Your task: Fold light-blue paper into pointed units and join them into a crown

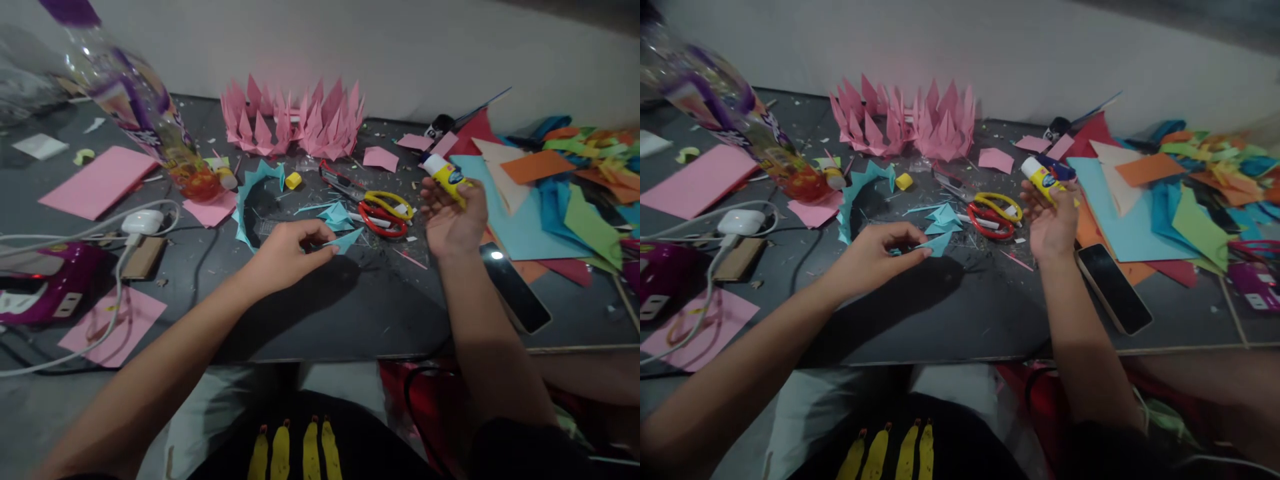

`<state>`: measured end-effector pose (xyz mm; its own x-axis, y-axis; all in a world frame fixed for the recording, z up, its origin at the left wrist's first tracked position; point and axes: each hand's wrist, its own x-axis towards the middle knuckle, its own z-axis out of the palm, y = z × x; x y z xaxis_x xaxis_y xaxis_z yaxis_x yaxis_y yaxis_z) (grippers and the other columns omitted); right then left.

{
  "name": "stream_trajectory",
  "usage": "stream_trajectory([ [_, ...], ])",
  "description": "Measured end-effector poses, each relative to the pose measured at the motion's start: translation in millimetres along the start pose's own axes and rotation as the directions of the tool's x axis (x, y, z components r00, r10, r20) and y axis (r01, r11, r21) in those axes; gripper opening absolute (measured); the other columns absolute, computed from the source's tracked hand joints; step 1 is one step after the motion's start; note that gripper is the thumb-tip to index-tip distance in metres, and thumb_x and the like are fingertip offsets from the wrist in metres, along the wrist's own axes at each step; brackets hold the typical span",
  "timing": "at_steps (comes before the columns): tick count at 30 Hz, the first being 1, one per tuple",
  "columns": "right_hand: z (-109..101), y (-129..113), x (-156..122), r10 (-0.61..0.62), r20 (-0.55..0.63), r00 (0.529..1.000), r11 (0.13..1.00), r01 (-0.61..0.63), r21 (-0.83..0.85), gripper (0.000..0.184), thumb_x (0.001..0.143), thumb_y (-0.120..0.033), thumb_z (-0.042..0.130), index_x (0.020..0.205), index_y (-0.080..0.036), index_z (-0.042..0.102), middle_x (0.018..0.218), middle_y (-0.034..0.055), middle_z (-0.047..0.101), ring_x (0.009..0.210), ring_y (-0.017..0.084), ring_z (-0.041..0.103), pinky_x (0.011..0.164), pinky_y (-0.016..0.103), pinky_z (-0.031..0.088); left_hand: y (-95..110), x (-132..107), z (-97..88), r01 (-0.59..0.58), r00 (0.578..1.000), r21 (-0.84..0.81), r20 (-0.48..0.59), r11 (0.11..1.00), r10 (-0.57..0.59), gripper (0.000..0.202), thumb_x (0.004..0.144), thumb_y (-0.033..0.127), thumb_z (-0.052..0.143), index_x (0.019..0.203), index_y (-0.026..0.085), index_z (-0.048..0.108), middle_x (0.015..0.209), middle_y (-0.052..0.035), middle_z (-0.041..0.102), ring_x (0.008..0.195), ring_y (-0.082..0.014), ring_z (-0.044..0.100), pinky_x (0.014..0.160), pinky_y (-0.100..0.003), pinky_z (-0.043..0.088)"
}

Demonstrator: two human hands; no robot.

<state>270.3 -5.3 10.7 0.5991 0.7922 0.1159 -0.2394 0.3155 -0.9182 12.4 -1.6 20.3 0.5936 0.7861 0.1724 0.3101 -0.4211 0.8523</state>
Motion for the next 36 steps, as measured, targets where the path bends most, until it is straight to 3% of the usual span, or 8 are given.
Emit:
stream_trajectory([
  [2, -6, 2, 7, 0.047, 0.021, 0.999, 0.998, -0.048, 0.04, 0.02, 0.059, -0.018, 0.057, 0.074, -0.024, 0.045, 0.079, -0.0028, 0.064, 0.073, 0.013, 0.061, 0.05, 0.021, 0.04, 0, 1, 2.1, 0.08, 0.997, -0.178, 0.002, 0.981, -0.081, 0.016, 0.074, 0.029, 0.061, 0.072, 0.014, 0.056, 0.067, 0.001, 0.061, 0.059, -0.0087, 0.053, 0.056, -0.02, 0.04],
  [4, -13, 7, 17, 0.054, -0.037, 0.998, 0.998, -0.052, 0.041, 0.022, 0.057, -0.013, 0.06, 0.068, -0.023, 0.045, 0.073, -0.0052, 0.059, 0.068, 0.011, 0.058, 0.049, 0.021, 0.042, -2, 2, 4.5, 0.142, 0.99, -0.324, 0.047, 0.935, -0.134, 0.018, 0.072, 0.029, 0.062, 0.073, 0.014, 0.054, 0.067, 0.0006, 0.062, 0.058, -0.0086, 0.054, 0.055, -0.02, 0.041],
  [8, -27, 18, 35, 0.072, -0.013, 0.997, 0.997, -0.072, 0.017, 0.018, 0.064, -0.022, 0.069, 0.072, -0.022, 0.053, 0.077, -0.0036, 0.058, 0.072, 0.011, 0.058, 0.056, 0.024, 0.049, -3, 4, 8.4, 0.23, 0.973, -0.482, 0.085, 0.845, -0.216, 0.017, 0.072, 0.028, 0.062, 0.074, 0.016, 0.051, 0.067, 0.0004, 0.063, 0.062, -0.01, 0.06, 0.055, -0.02, 0.043],
  [12, -38, 28, 44, 0.017, 0.01, 1.0, 0.992, -0.016, -0.122, 0.027, 0.063, -0.041, 0.072, 0.078, -0.024, 0.057, 0.084, -0.0021, 0.06, 0.08, 0.013, 0.059, 0.059, 0.026, 0.05, -3, 4, 10.8, 0.274, 0.96, -0.549, 0.111, 0.79, -0.256, 0.017, 0.073, 0.026, 0.062, 0.075, 0.016, 0.048, 0.064, 0.0016, 0.062, 0.062, -0.0104, 0.062, 0.055, -0.019, 0.042],
  [18, -48, 33, 50, -0.055, -0.076, 0.996, 0.965, 0.034, -0.261, 0.034, 0.067, -0.047, 0.065, 0.085, -0.023, 0.05, 0.086, -0.0025, 0.059, 0.071, 0.01, 0.057, 0.053, 0.022, 0.044, -4, 3, 13.0, 0.287, 0.956, -0.571, 0.126, 0.769, -0.264, 0.015, 0.074, 0.024, 0.062, 0.076, 0.016, 0.049, 0.065, 0.0015, 0.063, 0.061, -0.0095, 0.062, 0.053, -0.019, 0.038],
  [22, -45, 33, 49, -0.106, -0.091, 0.99, 0.929, 0.066, -0.365, 0.033, 0.073, -0.051, 0.055, 0.087, -0.023, 0.046, 0.092, 0.001, 0.058, 0.081, 0.013, 0.06, 0.065, 0.027, 0.048, -4, 3, 14.4, 0.291, 0.954, -0.592, 0.121, 0.751, -0.274, 0.018, 0.071, 0.027, 0.064, 0.074, 0.016, 0.051, 0.066, 0.0017, 0.064, 0.061, -0.0094, 0.061, 0.053, -0.02, 0.037],
  [28, -39, 31, 39, -0.21, -0.073, 0.975, 0.761, 0.116, -0.638, 0.045, 0.056, -0.039, 0.073, 0.087, -0.02, 0.046, 0.093, 0.0055, 0.055, 0.088, 0.021, 0.057, 0.081, 0.039, 0.045, -2, 2, 15.2, 0.306, 0.947, -0.65, 0.13, 0.696, -0.295, 0.019, 0.069, 0.029, 0.067, 0.073, 0.015, 0.054, 0.067, 0.0016, 0.064, 0.06, -0.0084, 0.059, 0.055, -0.02, 0.037],
  [36, -41, 25, 36, -0.173, -0.041, 0.984, 0.508, 0.053, -0.86, 0.05, 0.051, -0.035, 0.077, 0.088, -0.019, 0.048, 0.088, 0.0088, 0.057, 0.087, 0.029, 0.056, 0.084, 0.05, 0.041, 3, 2, 11.9, 0.352, 0.927, -0.699, 0.17, 0.622, -0.334, 0.014, 0.07, 0.024, 0.064, 0.072, 0.014, 0.054, 0.07, -0.0001, 0.066, 0.062, -0.0072, 0.059, 0.055, -0.018, 0.036],
])
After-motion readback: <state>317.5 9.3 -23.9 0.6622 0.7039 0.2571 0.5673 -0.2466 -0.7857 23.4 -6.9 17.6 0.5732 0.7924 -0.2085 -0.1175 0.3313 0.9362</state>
